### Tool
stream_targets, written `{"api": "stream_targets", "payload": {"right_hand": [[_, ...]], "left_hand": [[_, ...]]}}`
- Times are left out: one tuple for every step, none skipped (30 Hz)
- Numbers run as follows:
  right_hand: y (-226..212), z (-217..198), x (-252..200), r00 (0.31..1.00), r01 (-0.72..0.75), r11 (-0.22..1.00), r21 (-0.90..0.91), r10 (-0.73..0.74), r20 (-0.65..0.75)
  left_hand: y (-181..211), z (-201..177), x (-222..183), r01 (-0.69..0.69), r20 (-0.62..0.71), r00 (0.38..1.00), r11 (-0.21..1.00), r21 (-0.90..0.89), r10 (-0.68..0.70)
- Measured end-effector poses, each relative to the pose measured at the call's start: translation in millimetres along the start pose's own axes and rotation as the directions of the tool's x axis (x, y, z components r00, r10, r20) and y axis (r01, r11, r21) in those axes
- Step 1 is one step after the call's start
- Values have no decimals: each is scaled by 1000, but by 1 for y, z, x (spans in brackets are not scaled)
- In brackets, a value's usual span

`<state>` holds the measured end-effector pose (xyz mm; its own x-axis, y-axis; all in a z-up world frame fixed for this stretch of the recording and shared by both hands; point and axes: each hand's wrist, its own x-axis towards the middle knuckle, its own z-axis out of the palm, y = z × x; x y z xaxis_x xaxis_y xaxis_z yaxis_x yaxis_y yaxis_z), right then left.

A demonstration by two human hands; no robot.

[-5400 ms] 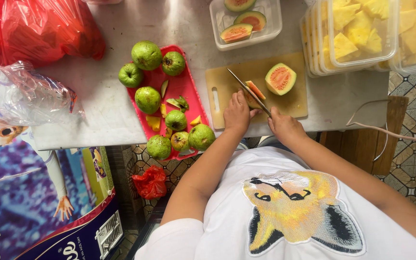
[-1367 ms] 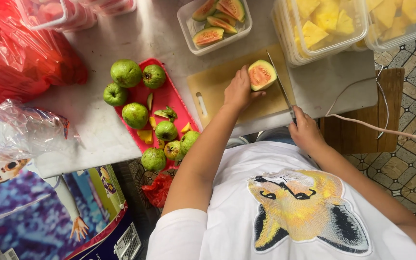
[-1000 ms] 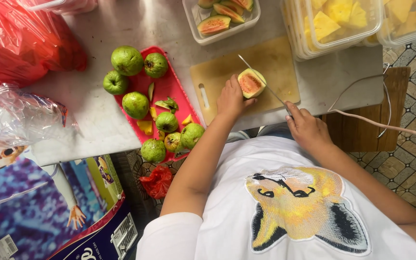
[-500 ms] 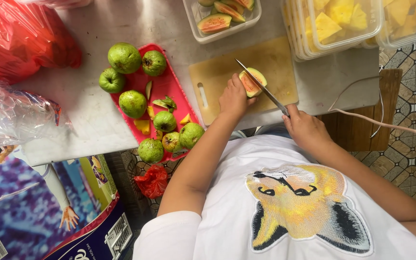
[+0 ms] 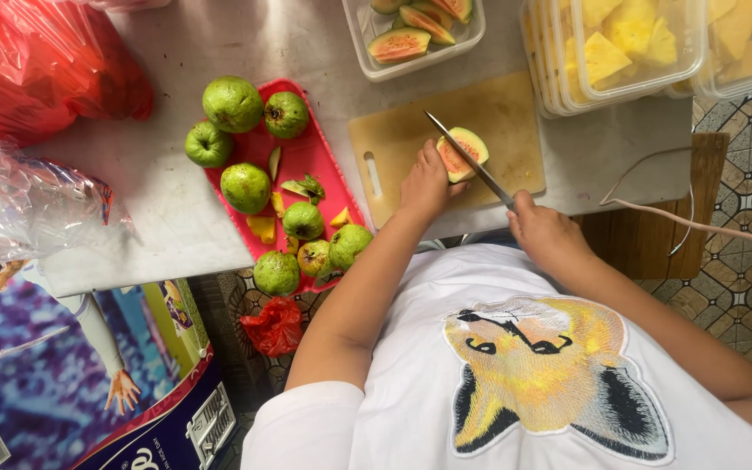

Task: Slicing guavas on a cutting board and placing the pieces into plastic containers

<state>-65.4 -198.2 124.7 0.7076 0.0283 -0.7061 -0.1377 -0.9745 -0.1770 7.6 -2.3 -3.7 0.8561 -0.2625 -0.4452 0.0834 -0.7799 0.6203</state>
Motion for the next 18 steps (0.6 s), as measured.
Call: {"api": "stream_targets", "payload": {"right_hand": [[2,8,8,1000,1,1000,-1,-1,-4],[3,16,16,999,10,1000,-11,-11,-31],[4,25,23,998,23,1000,-21,-24,-55],[3,29,29,998,27,999,-21,-28,-55],[3,33,34,997,36,999,-13,-37,-67],[4,37,39,996,45,999,-6,-45,-79],[2,39,43,996,45,999,-7,-45,-78],[1,41,47,995,47,999,-2,-47,-84],[0,43,52,994,48,999,3,-48,-94],[-1,47,61,994,47,999,2,-47,-96],[-2,51,70,994,53,999,11,-52,-92],[-4,56,79,994,59,998,21,-57,-89],[-5,53,76,994,64,998,23,-62,-93],[-7,51,74,993,72,997,38,-68,-94],[-5,48,69,993,73,996,52,-68,-93],[-1,48,72,993,72,996,53,-66,-95],[4,49,76,992,84,994,64,-77,-101],[8,50,79,990,96,993,75,-87,-108]], "left_hand": [[0,0,1,-2,-3,1000,1000,0,2],[-1,-1,2,-25,-9,1000,1000,3,25],[-3,-1,1,-43,-14,999,999,7,43],[-3,-4,0,-40,-16,999,999,8,40],[-2,-5,-2,-51,-24,998,999,7,51],[-1,-7,-4,-61,-31,998,998,5,61],[-1,-8,-4,-60,-31,998,998,4,60],[-2,-8,-4,-47,-14,999,999,-8,47],[-2,-10,-3,-38,1,999,999,-18,38],[-1,-9,-2,-40,0,999,999,-19,40],[-1,-9,-3,-37,1,999,999,-22,37],[-1,-9,-4,-34,2,999,999,-26,34],[0,-8,-6,-34,-3,999,999,-20,33],[1,-8,-8,-19,-18,1000,1000,-16,19],[4,-5,-10,-8,-28,1000,1000,-15,8],[4,-3,-11,-11,-28,1000,1000,-14,10],[4,-1,-12,21,-47,999,999,-33,-23],[4,1,-13,53,-65,996,997,-52,-57]]}}
